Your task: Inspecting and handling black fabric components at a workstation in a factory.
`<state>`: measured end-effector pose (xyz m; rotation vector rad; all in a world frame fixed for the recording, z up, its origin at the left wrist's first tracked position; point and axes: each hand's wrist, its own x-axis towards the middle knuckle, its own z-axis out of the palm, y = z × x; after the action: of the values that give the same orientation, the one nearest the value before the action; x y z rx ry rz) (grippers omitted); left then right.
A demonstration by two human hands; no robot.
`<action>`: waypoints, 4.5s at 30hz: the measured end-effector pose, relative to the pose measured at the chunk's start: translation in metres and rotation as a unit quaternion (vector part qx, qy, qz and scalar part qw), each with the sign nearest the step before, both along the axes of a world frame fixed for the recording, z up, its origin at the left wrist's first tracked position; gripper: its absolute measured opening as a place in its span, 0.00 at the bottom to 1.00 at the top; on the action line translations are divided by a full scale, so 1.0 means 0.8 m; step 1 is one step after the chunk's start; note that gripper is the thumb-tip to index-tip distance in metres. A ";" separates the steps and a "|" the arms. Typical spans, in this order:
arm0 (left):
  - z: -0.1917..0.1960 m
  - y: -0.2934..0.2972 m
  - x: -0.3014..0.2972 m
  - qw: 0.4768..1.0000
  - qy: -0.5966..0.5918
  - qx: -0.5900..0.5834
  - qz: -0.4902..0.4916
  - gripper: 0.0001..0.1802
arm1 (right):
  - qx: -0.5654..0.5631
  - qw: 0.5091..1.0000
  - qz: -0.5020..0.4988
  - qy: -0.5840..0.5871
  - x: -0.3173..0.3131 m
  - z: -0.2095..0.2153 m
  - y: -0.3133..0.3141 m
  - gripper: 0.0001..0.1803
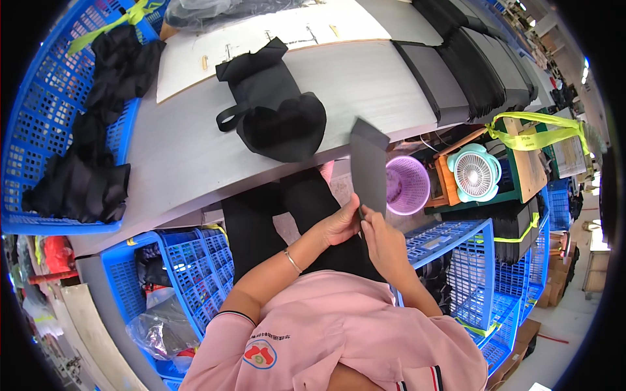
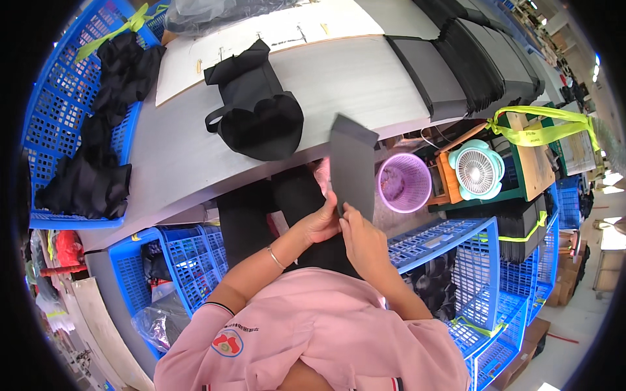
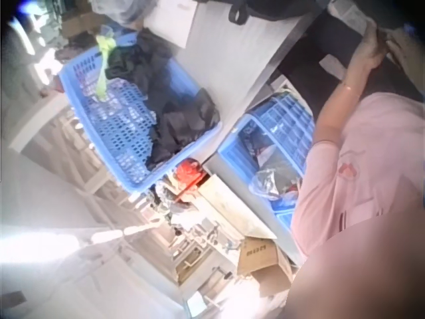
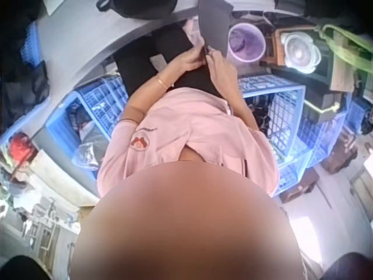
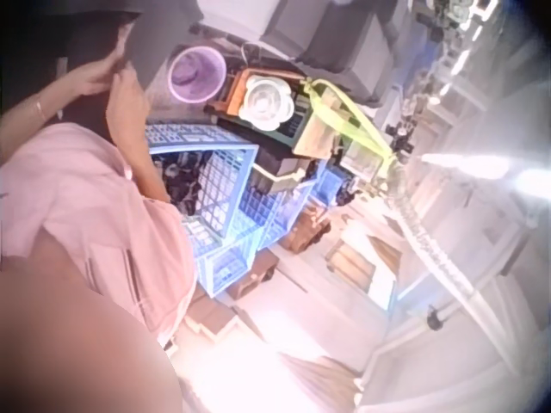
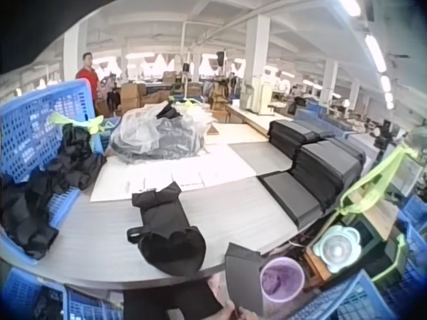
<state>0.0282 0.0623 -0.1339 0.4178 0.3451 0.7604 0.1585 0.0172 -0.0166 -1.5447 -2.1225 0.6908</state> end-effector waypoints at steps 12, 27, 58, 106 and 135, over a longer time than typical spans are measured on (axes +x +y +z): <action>0.099 0.012 -0.026 0.991 -0.072 0.048 0.105 0.36 | -0.061 0.975 -0.071 0.202 0.032 0.016 -0.044 0.12; 0.137 -0.011 -0.142 0.471 0.650 0.250 0.541 0.24 | -0.087 0.976 0.051 0.194 -0.020 0.006 0.026 0.25; 0.178 0.047 -0.151 0.418 0.625 0.525 0.398 0.28 | 0.150 0.985 0.090 -0.007 -0.102 0.027 0.083 0.21; 0.170 -0.020 -0.074 0.578 0.453 0.374 0.566 0.32 | -0.350 0.527 -0.014 0.774 -0.112 0.001 0.119 0.16; 0.080 -0.024 -0.113 0.806 0.302 -0.031 0.509 0.20 | -0.076 0.956 0.119 0.258 -0.098 -0.019 0.144 0.13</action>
<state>-0.0622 0.0432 -0.0702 0.3905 1.2580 1.6610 0.0799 0.1325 -0.0322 -1.0265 -1.8925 1.2166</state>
